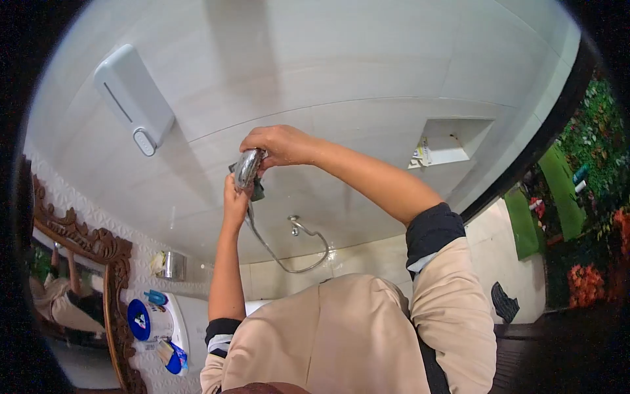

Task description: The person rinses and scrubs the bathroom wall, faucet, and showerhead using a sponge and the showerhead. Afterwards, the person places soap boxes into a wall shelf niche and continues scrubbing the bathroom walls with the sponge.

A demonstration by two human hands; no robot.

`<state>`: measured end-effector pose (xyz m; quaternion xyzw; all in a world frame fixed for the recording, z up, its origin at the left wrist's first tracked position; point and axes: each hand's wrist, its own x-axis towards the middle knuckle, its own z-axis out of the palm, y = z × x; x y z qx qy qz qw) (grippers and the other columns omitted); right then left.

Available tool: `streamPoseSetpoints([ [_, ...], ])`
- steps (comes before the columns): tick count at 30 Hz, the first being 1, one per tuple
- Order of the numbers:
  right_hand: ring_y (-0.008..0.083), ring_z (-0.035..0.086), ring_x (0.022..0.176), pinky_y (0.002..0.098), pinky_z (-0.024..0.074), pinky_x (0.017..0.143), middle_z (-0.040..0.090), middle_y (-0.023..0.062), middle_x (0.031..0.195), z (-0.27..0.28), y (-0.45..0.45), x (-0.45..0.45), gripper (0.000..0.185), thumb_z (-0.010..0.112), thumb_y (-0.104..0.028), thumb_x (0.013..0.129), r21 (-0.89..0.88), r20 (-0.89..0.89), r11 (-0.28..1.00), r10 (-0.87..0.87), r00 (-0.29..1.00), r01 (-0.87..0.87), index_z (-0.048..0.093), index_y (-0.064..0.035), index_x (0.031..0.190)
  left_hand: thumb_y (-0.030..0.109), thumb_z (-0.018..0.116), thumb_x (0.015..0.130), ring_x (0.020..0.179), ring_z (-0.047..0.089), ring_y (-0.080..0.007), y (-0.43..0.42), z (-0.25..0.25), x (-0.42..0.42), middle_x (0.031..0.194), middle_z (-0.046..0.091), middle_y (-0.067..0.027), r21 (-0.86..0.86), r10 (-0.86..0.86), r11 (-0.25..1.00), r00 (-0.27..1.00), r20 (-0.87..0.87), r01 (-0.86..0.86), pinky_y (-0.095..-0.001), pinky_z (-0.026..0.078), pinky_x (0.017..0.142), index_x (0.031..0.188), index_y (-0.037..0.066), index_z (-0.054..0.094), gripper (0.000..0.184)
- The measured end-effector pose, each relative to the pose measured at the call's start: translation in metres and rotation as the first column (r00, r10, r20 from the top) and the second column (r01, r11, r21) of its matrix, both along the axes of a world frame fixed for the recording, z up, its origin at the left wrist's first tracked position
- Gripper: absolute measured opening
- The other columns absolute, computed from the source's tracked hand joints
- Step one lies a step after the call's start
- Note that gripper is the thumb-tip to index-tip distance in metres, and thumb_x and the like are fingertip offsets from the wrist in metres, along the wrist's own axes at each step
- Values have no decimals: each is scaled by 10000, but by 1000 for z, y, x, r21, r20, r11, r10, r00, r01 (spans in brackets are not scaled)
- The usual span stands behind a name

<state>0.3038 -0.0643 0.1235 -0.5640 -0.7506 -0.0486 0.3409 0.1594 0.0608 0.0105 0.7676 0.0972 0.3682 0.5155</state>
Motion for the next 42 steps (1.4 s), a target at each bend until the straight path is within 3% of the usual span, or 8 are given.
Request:
streamPoseSetpoints([
  [7,218,544,838,300,458,694,564,65,921,9,-54,30,471,745,-124,537,143,-73,982,-113,991,123,547,-65,961,270,776,535,938,411,-235,-2,-6,11,981,422,-105,214,275,935,959,67,-283,-323,323,845,979,17,401,634],
  [14,223,546,861,295,457,719,567,81,929,-7,-143,80,489,750,-106,533,286,-89,858,-418,904,426,555,-76,981,268,758,579,917,408,-229,-8,-44,15,950,415,-104,178,395,897,915,85,-404,-317,321,837,957,14,409,574],
  [21,122,542,841,235,475,658,554,44,929,-85,-203,113,506,753,-51,537,137,-450,597,-674,587,791,533,-83,992,229,699,670,857,408,-175,-30,-74,32,899,425,-71,171,353,921,936,6,-349,-271,329,799,921,23,416,431],
  [25,102,529,836,241,480,678,531,55,932,-152,-214,132,508,723,19,561,36,-883,740,-291,368,672,502,-38,1015,214,689,682,846,407,-167,-45,-82,46,892,427,-67,161,346,927,938,-20,-338,-266,332,791,917,27,418,405],
  [32,132,529,864,248,459,729,527,62,968,-215,-202,139,540,727,16,555,-68,-931,709,-299,211,702,486,-25,1036,201,662,712,866,398,-171,-61,-97,55,907,419,-72,140,387,914,921,-31,-380,-268,316,808,919,29,415,366],
  [34,138,504,888,257,432,783,490,41,1017,-221,-202,134,559,722,14,559,-36,-790,655,-481,380,754,477,-42,1058,199,657,715,876,394,-173,-66,-98,57,914,416,-75,150,401,907,916,-17,-394,-270,309,817,922,27,413,364],
  [39,145,500,933,262,417,801,519,60,1007,-224,-204,131,553,741,-39,552,-22,-770,644,-499,397,765,496,-46,1048,193,646,727,885,384,-177,-73,-89,62,929,401,-82,87,456,886,890,-1,-455,-275,295,832,922,19,401,359],
  [42,245,517,953,311,427,806,515,108,1048,-226,-210,136,611,731,-23,501,-26,-581,581,-671,461,813,492,-64,1062,191,649,724,895,380,-167,-70,-93,64,935,405,-69,-2,465,885,885,36,-465,-267,292,834,935,28,407,361],
])
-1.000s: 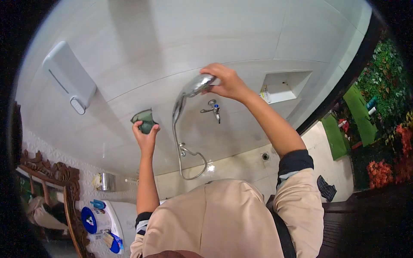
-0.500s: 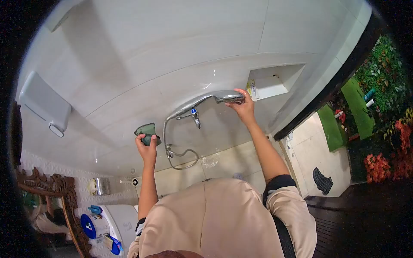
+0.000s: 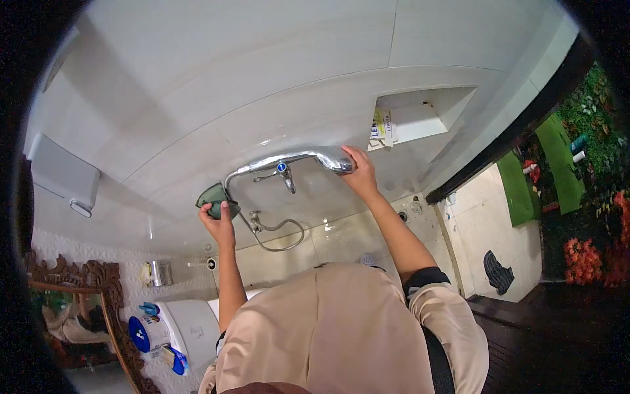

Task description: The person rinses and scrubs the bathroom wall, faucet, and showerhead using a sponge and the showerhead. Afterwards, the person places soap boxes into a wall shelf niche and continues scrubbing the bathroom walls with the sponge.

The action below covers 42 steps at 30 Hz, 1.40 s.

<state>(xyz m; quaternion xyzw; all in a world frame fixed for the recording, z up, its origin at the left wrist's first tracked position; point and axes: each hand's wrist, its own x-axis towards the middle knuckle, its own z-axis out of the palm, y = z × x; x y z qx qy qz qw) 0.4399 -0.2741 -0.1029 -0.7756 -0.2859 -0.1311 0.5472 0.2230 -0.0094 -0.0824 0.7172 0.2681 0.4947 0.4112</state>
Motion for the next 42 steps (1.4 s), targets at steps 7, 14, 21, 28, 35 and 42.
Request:
streamPoseSetpoints([
  [7,264,513,895,333,436,735,526,88,986,59,0,-18,522,675,-74,536,-186,379,975,-46,924,124,521,-98,1034,190,645,729,896,374,-161,-2,-4,8,940,402,-65,-27,0,1000,1000,-9,0,-263,288,835,941,33,404,358],
  [14,247,521,878,330,449,719,535,76,971,77,16,-28,522,667,-92,567,-387,410,917,81,909,93,502,-114,1062,175,634,733,867,392,-176,-4,-18,14,923,417,-79,-38,-32,999,999,-2,32,-272,303,821,929,23,403,339],
  [21,280,486,942,362,441,747,467,97,1075,119,26,-43,546,680,-103,580,-522,277,850,102,955,61,463,-96,1081,172,632,739,890,375,-156,-6,-14,6,938,405,-62,-49,-77,996,996,-49,74,-257,295,827,941,33,404,334],
  [28,288,476,877,380,426,686,437,119,1054,130,31,-55,655,707,-143,552,-553,376,823,105,921,132,408,-97,1134,179,634,737,891,374,-161,-5,-23,2,935,407,-68,-54,-114,992,992,-50,111,-260,293,828,938,28,405,340],
  [35,301,456,847,391,396,684,433,124,1033,124,21,-78,634,679,-132,589,-368,612,897,36,790,244,397,-91,1155,186,637,732,883,373,-163,-4,-15,-16,919,404,-67,-54,-75,996,997,10,76,-270,292,824,922,31,404,338],
  [42,307,473,869,389,411,717,449,155,1045,36,58,-132,554,653,-148,611,-376,504,894,418,756,-243,451,-115,1125,152,586,773,875,382,-144,-18,6,-23,937,405,-60,-87,-125,987,989,84,133,-264,314,794,950,37,402,280],
])
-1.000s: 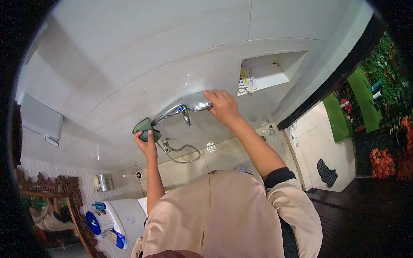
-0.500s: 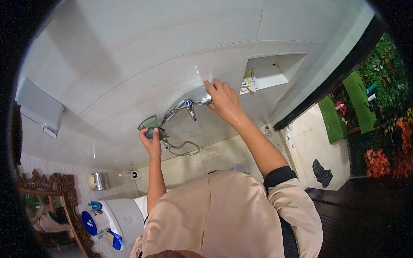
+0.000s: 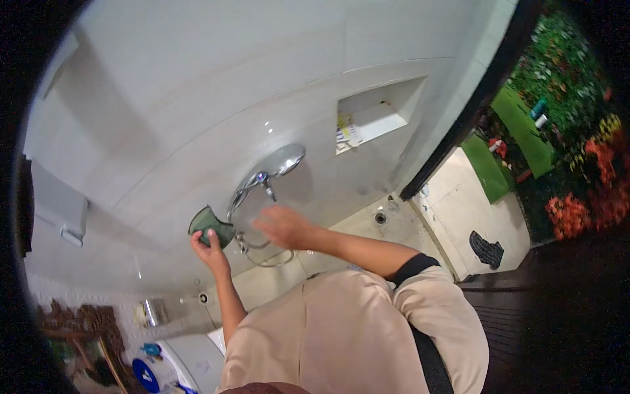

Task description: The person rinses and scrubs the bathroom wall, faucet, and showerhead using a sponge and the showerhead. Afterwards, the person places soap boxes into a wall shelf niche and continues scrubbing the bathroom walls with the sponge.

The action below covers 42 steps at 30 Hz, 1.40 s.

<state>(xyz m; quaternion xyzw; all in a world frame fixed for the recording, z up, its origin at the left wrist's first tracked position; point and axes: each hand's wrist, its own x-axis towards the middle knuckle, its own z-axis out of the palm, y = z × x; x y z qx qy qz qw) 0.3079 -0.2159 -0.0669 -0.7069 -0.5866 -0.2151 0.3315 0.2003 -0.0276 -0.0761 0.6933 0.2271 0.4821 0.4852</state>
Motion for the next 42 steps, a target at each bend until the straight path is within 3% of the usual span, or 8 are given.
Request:
streamPoseSetpoints([
  [6,323,333,1094,446,348,831,279,159,1250,106,45,-10,778,699,-249,571,-91,229,996,26,973,-5,308,-235,1243,117,508,822,857,423,-110,-22,60,8,962,424,-42,-175,-245,943,947,207,282,-237,367,751,1008,39,383,238],
  [13,328,434,971,407,428,724,356,194,1182,91,79,1,676,627,-161,619,-45,280,997,72,957,-62,335,-251,1222,67,476,816,887,435,-115,-24,71,3,964,438,-41,-164,-389,893,903,183,418,-260,382,783,1009,40,395,210],
  [22,329,486,875,389,453,699,443,192,1083,64,91,-29,552,627,-133,563,-10,-18,971,239,971,-239,493,-257,1084,39,494,796,1118,367,-217,5,45,-71,1231,351,-151,-112,-140,982,985,101,151,-320,278,924,987,49,411,208],
  [29,334,465,984,421,394,789,420,207,1161,43,-7,12,696,658,-190,618,274,148,959,-121,982,77,331,-170,1232,58,510,798,1116,376,-229,30,-53,-167,1260,340,-159,-308,-25,951,981,-190,-36,-335,281,933,974,50,435,191],
  [33,347,446,1015,411,368,824,397,183,1203,20,-85,52,653,635,-157,597,395,-83,705,-611,787,589,374,-17,1179,46,499,798,1068,409,-208,31,-91,-185,1237,368,-149,-390,-79,920,953,-291,-43,-319,303,915,948,49,445,159],
  [34,347,446,1015,411,368,824,397,183,1203,5,-105,66,653,635,-157,597,392,-80,688,-636,767,611,374,-17,1179,46,499,798,1068,409,-208,29,-91,-174,1237,368,-149,-394,-111,919,951,-290,-13,-319,303,915,948,49,445,159],
  [36,343,486,964,382,383,816,481,201,1100,-31,-144,95,546,585,-147,634,299,-602,380,-637,482,875,421,-14,1138,28,478,800,1036,423,-193,21,-89,-154,1208,396,-144,-349,-176,935,931,-318,58,-300,320,889,934,48,449,139],
  [42,339,557,806,367,426,734,580,203,844,-112,-222,170,336,472,-68,646,67,-744,147,-652,148,987,571,-71,967,43,487,794,989,441,-188,-21,-64,-69,1153,442,-126,-106,-344,935,799,-493,338,-296,343,845,916,46,471,124],
])
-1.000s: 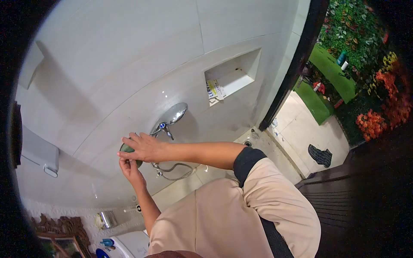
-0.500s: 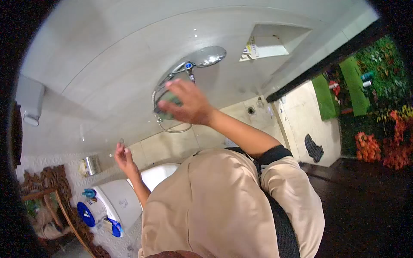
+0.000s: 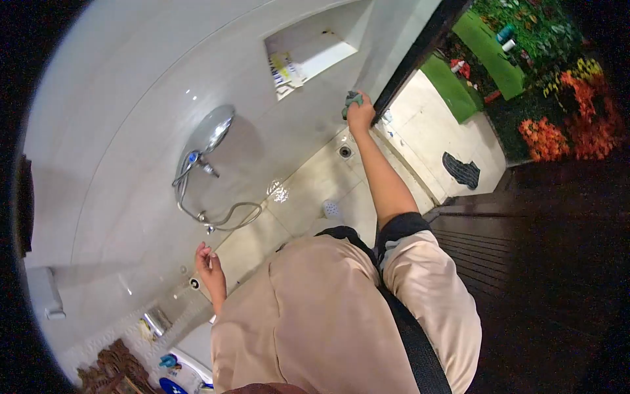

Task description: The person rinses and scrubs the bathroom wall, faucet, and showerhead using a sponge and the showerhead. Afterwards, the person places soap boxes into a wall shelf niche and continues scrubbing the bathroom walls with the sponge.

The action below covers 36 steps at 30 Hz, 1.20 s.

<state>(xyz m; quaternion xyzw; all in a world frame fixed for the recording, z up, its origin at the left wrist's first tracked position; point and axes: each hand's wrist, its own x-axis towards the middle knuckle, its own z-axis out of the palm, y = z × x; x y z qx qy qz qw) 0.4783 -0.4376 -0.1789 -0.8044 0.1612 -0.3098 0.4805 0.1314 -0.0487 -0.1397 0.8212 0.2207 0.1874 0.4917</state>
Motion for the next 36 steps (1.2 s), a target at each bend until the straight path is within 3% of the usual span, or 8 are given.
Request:
streamPoseSetpoints([
  [1,253,584,713,314,444,679,602,133,772,0,-2,8,262,442,-36,656,2,-39,1000,-24,999,24,591,-46,871,54,486,797,985,447,-193,-10,2,11,1149,444,-126,-51,-55,997,998,-7,54,-307,343,848,909,42,476,113],
  [4,291,579,714,339,442,669,598,145,738,2,-15,34,224,449,-53,653,-86,-112,995,-65,992,56,606,-76,812,83,488,804,968,465,-222,-37,3,37,1104,470,-134,-106,-143,985,989,-26,139,-345,347,853,892,31,485,102],
  [10,344,559,753,380,434,672,588,180,764,1,-47,83,172,474,-88,692,-77,-196,997,-42,980,28,604,-89,805,2,486,743,882,510,-326,-75,8,65,950,534,-182,274,-302,866,876,-377,417,-355,400,771,870,10,493,127],
  [22,388,526,823,413,418,723,562,229,842,-24,-92,131,266,493,-118,643,-78,-244,974,189,951,-213,560,-25,883,-10,525,697,799,523,-335,-152,3,128,871,552,-162,326,-321,828,862,-393,457,-383,413,702,869,12,513,174],
  [27,370,516,902,364,402,771,512,269,946,-13,-104,126,488,560,-139,663,67,-390,907,408,826,-416,340,25,1067,2,514,716,827,517,-334,-174,36,152,903,550,-166,279,-336,851,871,-359,444,-376,405,729,884,5,516,168],
  [31,303,525,877,338,404,764,508,227,910,0,-113,126,508,598,-181,669,86,-313,882,465,828,-463,301,27,1024,10,512,727,881,503,-317,-174,107,178,959,544,-156,353,-407,797,868,-286,490,-372,390,772,875,12,521,148],
  [35,305,498,905,375,377,803,500,185,954,116,-108,121,492,601,-182,683,176,14,881,443,897,-438,331,1,1051,2,503,746,915,504,-303,-168,192,193,973,546,-146,499,-409,753,899,-157,430,-344,387,799,900,21,526,157],
  [36,307,443,965,392,334,842,459,189,1017,143,-108,127,490,601,-182,688,-142,195,946,314,929,-291,352,-1,1069,-2,506,739,919,504,-303,-166,213,197,1005,533,-146,605,-381,712,920,-93,356,-337,383,807,901,23,524,164],
])
